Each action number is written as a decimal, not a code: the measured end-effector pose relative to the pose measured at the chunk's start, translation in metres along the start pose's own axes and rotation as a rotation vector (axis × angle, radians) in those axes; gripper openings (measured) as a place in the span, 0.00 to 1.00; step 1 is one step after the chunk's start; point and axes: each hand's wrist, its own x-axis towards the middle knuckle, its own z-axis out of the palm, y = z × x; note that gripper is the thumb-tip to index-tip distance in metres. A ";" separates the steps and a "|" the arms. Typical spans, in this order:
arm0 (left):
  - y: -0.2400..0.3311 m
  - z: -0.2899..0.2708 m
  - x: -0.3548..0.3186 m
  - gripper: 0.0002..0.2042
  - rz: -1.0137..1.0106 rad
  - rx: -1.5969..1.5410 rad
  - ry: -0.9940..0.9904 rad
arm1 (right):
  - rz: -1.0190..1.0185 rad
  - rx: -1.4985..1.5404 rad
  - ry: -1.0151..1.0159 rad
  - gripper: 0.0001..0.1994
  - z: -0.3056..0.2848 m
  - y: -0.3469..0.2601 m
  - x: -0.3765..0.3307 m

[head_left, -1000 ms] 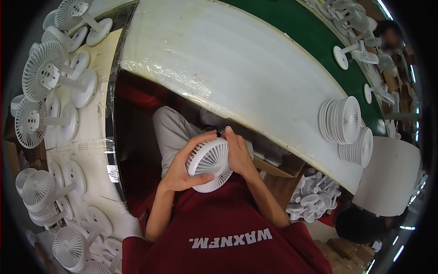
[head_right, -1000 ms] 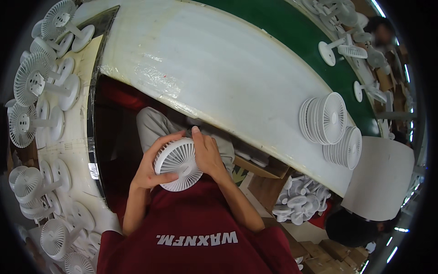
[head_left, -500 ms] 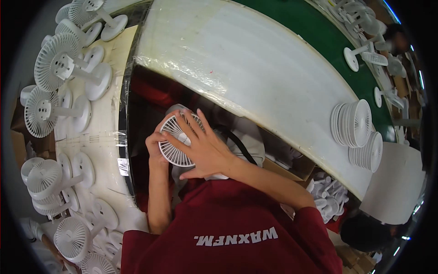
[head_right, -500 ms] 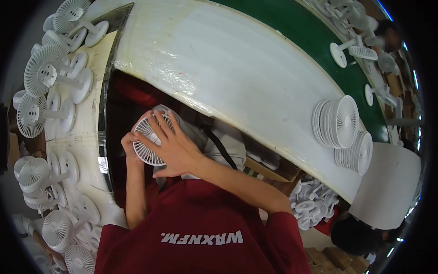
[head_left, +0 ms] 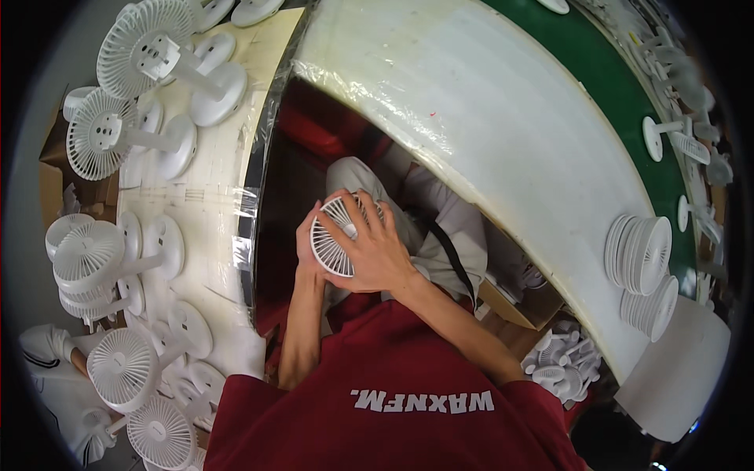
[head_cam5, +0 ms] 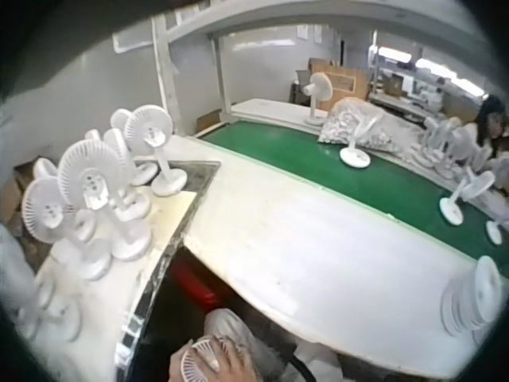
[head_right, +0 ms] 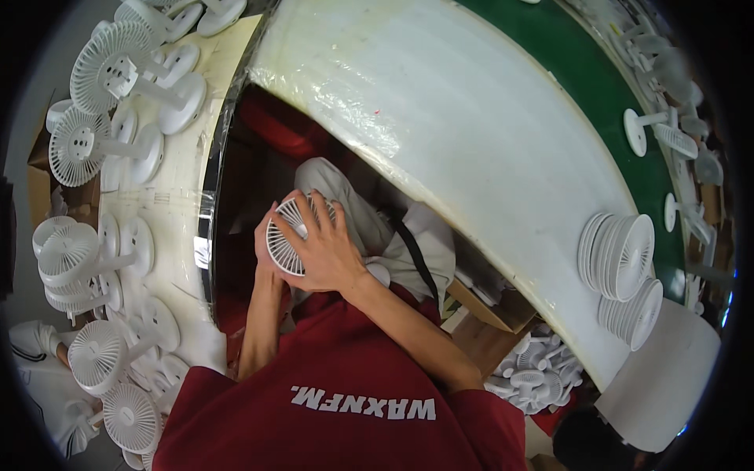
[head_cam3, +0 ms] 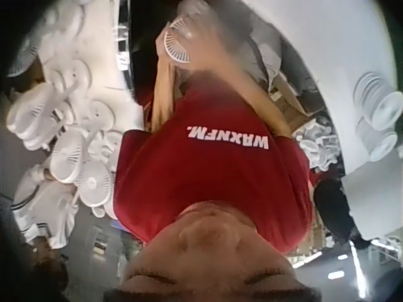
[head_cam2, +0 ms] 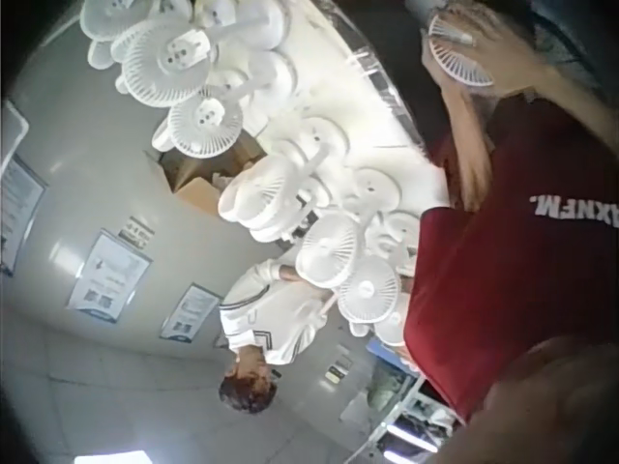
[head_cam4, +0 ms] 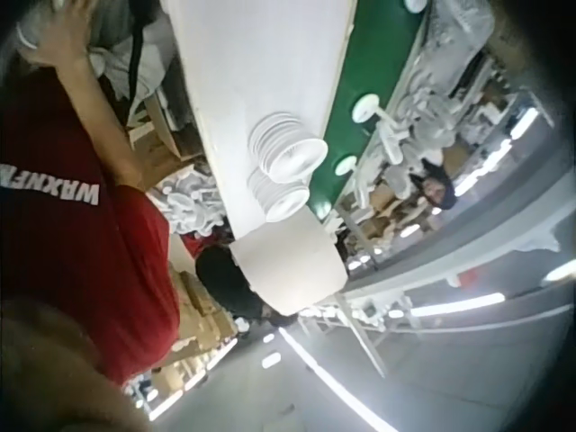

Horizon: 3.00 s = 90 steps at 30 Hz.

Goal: Assembling small electric desk fans by attaching fan heads to bases on a production line.

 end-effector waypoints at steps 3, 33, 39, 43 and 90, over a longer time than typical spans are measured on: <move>-0.005 0.003 0.001 0.22 -0.010 0.018 -0.008 | 0.047 0.001 0.016 0.45 -0.003 -0.003 -0.004; 0.030 0.244 -0.033 0.24 1.418 1.432 0.240 | 0.301 0.167 0.511 0.26 -0.132 0.185 -0.012; 0.074 0.232 -0.001 0.21 1.656 1.533 0.590 | 0.354 0.191 0.457 0.17 -0.114 0.201 -0.018; 0.089 0.232 -0.004 0.19 1.714 1.527 0.688 | 0.353 0.133 0.472 0.13 -0.112 0.200 -0.018; -0.121 0.129 0.258 0.12 1.071 2.002 -0.610 | 0.588 -0.557 1.153 0.15 -0.207 0.113 -0.175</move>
